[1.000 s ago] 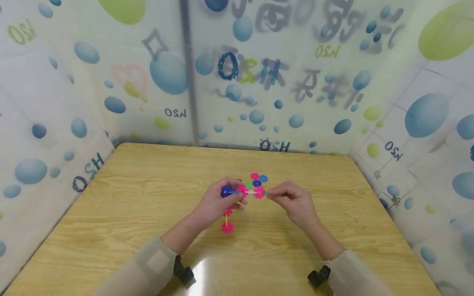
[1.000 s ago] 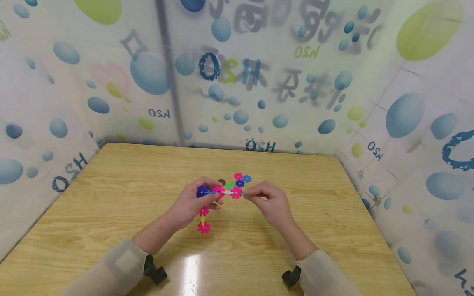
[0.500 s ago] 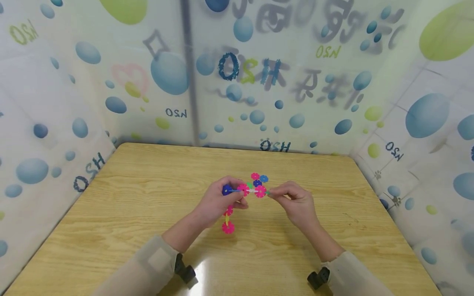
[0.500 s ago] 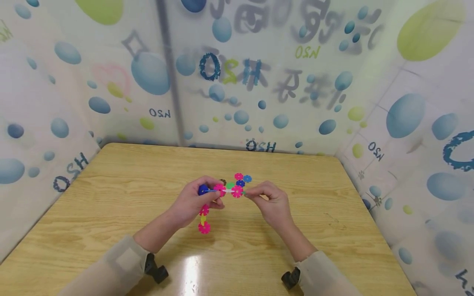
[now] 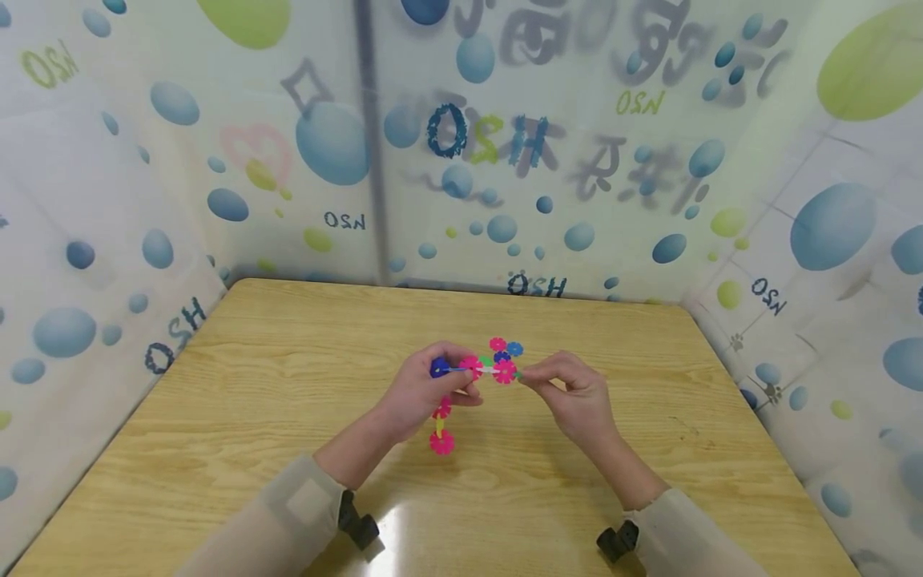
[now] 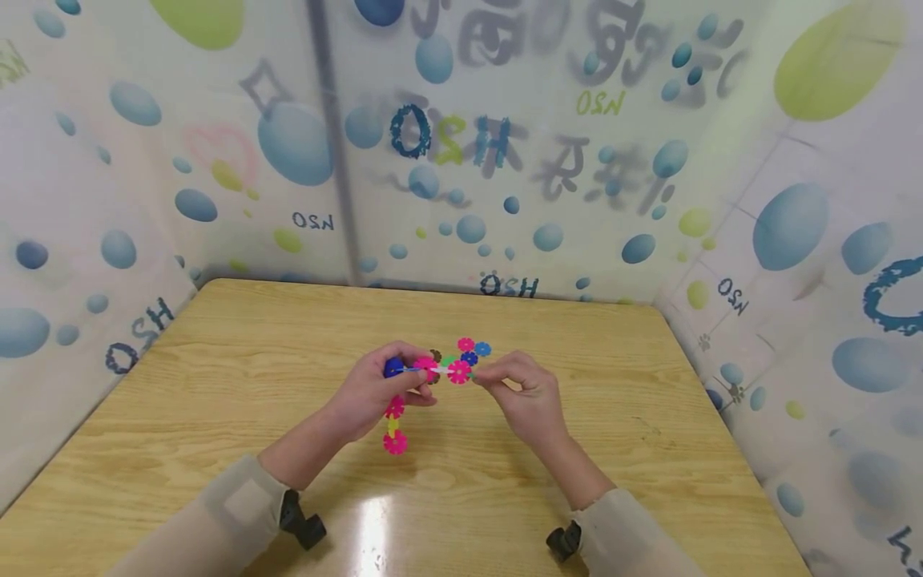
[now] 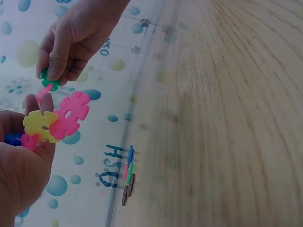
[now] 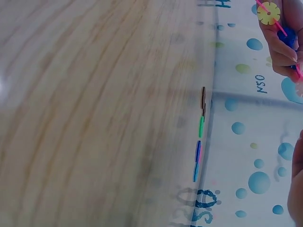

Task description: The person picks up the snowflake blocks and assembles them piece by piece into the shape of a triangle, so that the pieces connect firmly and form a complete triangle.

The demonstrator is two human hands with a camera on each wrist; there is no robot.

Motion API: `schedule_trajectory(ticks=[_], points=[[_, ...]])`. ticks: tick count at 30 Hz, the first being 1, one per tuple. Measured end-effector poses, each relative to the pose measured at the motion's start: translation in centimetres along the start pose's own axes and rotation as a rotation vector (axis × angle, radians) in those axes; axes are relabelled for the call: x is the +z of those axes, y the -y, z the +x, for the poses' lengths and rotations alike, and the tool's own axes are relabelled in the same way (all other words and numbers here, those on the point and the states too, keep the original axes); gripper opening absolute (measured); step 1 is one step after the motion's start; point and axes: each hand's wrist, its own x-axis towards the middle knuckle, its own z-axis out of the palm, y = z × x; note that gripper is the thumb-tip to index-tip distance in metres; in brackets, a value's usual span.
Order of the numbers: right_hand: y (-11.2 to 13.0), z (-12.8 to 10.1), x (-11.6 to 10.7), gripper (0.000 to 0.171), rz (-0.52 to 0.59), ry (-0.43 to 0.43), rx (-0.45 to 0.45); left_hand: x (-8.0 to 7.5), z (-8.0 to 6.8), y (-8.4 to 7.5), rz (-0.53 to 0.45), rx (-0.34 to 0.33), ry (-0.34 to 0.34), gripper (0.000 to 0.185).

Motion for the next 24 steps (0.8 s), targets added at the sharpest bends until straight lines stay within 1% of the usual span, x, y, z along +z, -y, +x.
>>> schedule_trajectory(ticks=[4, 6, 8, 11, 13, 17, 21, 24], points=[[-0.01, 0.09, 0.15, 0.021, -0.020, -0.002, -0.013, -0.06, 0.07, 0.01, -0.001, -0.006, -0.001, 0.033], [0.09, 0.15, 0.20, 0.021, -0.044, -0.002, -0.015, -0.07, 0.17, 0.02, -0.008, -0.025, -0.007, 0.034], [0.22, 0.21, 0.21, 0.021, -0.099, 0.005, -0.011, -0.07, 0.27, 0.01, -0.026, -0.057, -0.014, 0.036], [0.53, 0.32, 0.18, 0.020, -0.176, 0.013, 0.026, -0.07, 0.36, -0.09, -0.060, -0.106, -0.023, 0.038], [0.73, 0.41, 0.15, 0.018, -0.194, 0.023, 0.069, -0.11, 0.36, -0.15, -0.071, -0.129, -0.028, 0.039], [0.78, 0.44, -0.02, 0.017, -0.175, 0.026, 0.156, -0.22, 0.32, -0.19, -0.054, -0.131, -0.029, 0.038], [0.57, 0.34, -0.18, 0.017, -0.171, 0.030, 0.196, -0.13, 0.28, -0.12, -0.042, -0.122, -0.032, 0.038], [0.51, 0.31, -0.21, 0.014, -0.134, 0.027, 0.210, 0.15, 0.23, 0.00, -0.065, -0.118, -0.029, 0.039]])
